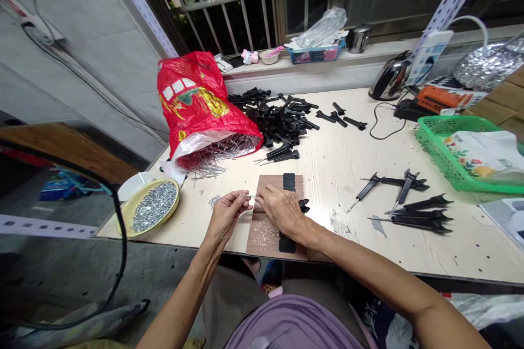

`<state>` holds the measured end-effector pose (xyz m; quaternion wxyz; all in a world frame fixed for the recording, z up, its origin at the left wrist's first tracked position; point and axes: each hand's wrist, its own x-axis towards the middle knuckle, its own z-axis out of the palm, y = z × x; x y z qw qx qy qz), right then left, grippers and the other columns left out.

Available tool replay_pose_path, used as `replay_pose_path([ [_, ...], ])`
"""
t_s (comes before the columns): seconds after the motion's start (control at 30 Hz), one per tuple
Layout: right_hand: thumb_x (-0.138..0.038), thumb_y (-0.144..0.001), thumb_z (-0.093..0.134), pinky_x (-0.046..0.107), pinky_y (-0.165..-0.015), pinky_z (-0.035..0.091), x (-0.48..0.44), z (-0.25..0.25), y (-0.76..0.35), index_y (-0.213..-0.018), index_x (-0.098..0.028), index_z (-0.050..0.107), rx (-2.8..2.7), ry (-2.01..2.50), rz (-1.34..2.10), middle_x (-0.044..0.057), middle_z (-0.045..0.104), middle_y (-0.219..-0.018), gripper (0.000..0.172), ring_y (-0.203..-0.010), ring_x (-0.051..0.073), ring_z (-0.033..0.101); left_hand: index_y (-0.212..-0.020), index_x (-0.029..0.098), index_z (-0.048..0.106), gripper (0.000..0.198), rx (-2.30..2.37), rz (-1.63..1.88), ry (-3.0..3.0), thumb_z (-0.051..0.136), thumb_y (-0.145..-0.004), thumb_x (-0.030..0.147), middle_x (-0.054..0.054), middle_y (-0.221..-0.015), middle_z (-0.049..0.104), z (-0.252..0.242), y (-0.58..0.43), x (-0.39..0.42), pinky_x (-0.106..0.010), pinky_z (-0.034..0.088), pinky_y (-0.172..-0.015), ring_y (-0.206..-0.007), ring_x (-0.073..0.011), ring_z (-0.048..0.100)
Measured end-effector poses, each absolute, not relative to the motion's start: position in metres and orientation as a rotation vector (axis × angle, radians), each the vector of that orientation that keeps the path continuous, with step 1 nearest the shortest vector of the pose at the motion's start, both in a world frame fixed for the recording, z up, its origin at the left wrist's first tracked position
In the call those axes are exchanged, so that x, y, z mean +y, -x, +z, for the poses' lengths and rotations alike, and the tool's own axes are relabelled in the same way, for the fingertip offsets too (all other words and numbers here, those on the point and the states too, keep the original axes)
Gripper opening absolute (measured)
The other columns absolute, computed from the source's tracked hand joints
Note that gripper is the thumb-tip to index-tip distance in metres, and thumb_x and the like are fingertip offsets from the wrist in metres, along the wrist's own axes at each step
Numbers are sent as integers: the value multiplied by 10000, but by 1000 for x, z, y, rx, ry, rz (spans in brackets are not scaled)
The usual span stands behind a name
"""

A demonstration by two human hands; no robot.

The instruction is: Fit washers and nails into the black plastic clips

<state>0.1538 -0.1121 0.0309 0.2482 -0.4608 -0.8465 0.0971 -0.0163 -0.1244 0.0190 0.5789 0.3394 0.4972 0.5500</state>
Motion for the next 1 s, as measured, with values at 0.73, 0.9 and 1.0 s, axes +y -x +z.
replay_pose_path([
  [0.73, -270, -956, 414, 266, -689, 421, -109, 26, -159, -895, -172, 572, -2214, 1121, 539, 42, 606, -828, 195, -767, 158, 569, -843, 101, 680, 258, 1165, 1290, -817, 758, -672, 278, 0, -652, 643, 18, 13, -126, -210, 504, -638, -572, -76, 591],
  [0.9, -261, -910, 512, 269, -725, 431, -104, 23, -162, -929, -170, 589, -2177, 1038, 641, 49, 593, -883, 121, -811, 157, 568, -842, 101, 678, 275, 1159, 1279, -791, 768, -655, 282, 1, -640, 641, 18, 11, -125, -203, 495, -625, -563, -76, 590],
  [1.0, -254, -935, 461, 282, -739, 433, -104, 21, -162, -927, -169, 604, -2187, 1057, 638, 55, 605, -873, 167, -828, 167, 570, -848, 103, 678, 276, 1166, 1278, -802, 766, -660, 286, -1, -640, 641, 17, 11, -124, -214, 500, -642, -573, -81, 593],
])
